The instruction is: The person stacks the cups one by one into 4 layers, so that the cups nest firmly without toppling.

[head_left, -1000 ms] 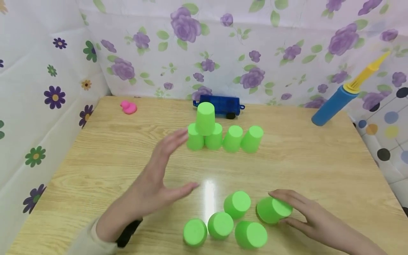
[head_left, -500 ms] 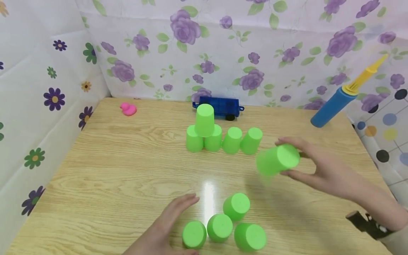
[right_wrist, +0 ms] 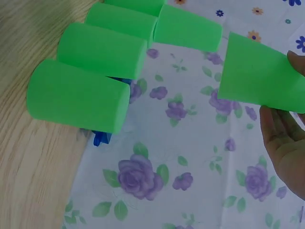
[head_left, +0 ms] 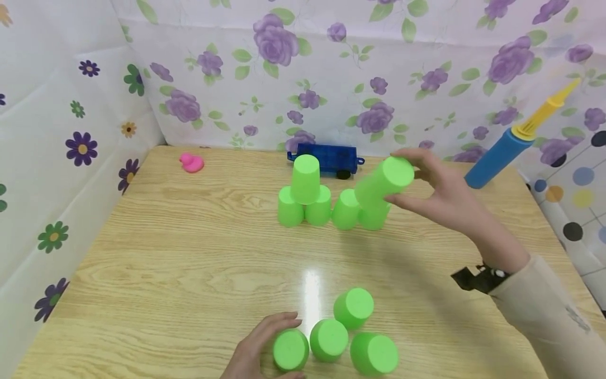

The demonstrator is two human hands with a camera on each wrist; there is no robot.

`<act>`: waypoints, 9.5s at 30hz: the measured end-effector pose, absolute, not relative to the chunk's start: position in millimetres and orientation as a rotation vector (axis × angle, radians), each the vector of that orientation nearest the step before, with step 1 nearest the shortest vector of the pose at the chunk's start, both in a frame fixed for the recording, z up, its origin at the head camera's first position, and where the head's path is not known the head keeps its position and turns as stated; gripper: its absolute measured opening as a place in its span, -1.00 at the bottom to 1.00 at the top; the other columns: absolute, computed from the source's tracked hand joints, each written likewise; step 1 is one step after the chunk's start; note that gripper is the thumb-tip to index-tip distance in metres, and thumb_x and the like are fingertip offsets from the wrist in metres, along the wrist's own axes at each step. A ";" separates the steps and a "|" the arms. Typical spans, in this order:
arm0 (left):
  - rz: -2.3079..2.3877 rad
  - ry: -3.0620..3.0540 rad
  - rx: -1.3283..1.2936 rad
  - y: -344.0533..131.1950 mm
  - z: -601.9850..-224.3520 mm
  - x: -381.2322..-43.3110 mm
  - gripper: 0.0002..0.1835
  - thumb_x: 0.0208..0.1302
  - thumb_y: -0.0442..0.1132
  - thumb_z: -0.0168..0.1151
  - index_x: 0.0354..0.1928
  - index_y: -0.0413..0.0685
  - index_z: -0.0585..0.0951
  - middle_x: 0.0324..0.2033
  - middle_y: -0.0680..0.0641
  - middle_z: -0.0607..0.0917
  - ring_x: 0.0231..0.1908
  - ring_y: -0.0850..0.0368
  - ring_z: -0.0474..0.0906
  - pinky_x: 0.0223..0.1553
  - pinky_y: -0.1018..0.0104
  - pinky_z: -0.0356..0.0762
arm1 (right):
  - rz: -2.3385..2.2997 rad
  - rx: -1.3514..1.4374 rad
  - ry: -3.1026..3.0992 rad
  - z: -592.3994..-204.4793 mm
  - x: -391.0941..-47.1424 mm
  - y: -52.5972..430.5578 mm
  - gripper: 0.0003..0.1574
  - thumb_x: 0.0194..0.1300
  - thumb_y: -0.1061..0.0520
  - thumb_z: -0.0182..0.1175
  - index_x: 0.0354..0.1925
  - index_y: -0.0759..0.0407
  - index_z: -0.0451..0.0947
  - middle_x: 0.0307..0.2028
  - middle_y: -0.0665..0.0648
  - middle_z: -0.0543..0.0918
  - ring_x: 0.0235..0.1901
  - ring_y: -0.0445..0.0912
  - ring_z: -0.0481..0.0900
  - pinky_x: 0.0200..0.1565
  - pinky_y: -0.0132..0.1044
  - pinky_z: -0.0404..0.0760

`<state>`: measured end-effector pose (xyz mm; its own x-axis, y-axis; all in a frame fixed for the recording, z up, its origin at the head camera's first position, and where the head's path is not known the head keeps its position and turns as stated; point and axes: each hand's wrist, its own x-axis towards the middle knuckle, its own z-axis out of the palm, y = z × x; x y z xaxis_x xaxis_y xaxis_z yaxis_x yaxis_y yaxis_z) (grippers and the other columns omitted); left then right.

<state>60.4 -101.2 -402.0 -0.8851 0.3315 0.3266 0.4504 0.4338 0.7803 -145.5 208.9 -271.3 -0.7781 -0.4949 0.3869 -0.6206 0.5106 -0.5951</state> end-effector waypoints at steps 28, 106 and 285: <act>-1.725 -2.412 -0.800 -109.1 -411.2 63.6 -0.30 -0.08 -0.25 0.49 0.17 -0.13 0.44 0.09 -0.12 0.55 0.13 0.14 0.45 0.16 0.31 0.41 | 1.456 0.790 -2.675 -328.3 -203.3 157.6 -0.18 0.09 -0.01 0.37 0.28 0.00 0.29 0.18 0.00 0.44 0.09 -0.05 0.44 0.17 -0.14 0.43; -1.533 -2.449 -0.227 -138.9 -330.3 22.7 -0.34 -0.26 -0.39 0.55 0.01 -0.02 0.53 -0.07 0.10 0.55 -0.03 0.28 0.48 0.02 0.54 0.47 | 1.183 1.111 -2.622 -366.0 8.8 236.3 -0.33 -0.01 0.24 0.42 0.10 0.04 0.46 -0.02 -0.09 0.58 -0.06 -0.22 0.56 -0.06 -0.56 0.50; -1.522 -2.433 -0.682 -46.1 -384.6 42.6 -0.53 -0.16 -0.36 0.47 -0.09 -0.19 0.60 -0.13 -0.01 0.63 -0.15 0.18 0.60 -0.08 0.45 0.56 | 1.247 0.658 -2.633 -244.5 -209.3 182.0 -0.35 0.17 0.00 0.29 0.22 -0.06 0.34 0.01 0.02 0.58 -0.10 -0.28 0.50 -0.10 -0.49 0.48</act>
<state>42.6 -46.1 -384.6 -0.8756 0.2797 0.3937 0.4764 0.3666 0.7991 -209.3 182.0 -244.5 -0.8914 -0.3218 0.3191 -0.4508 0.5567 -0.6978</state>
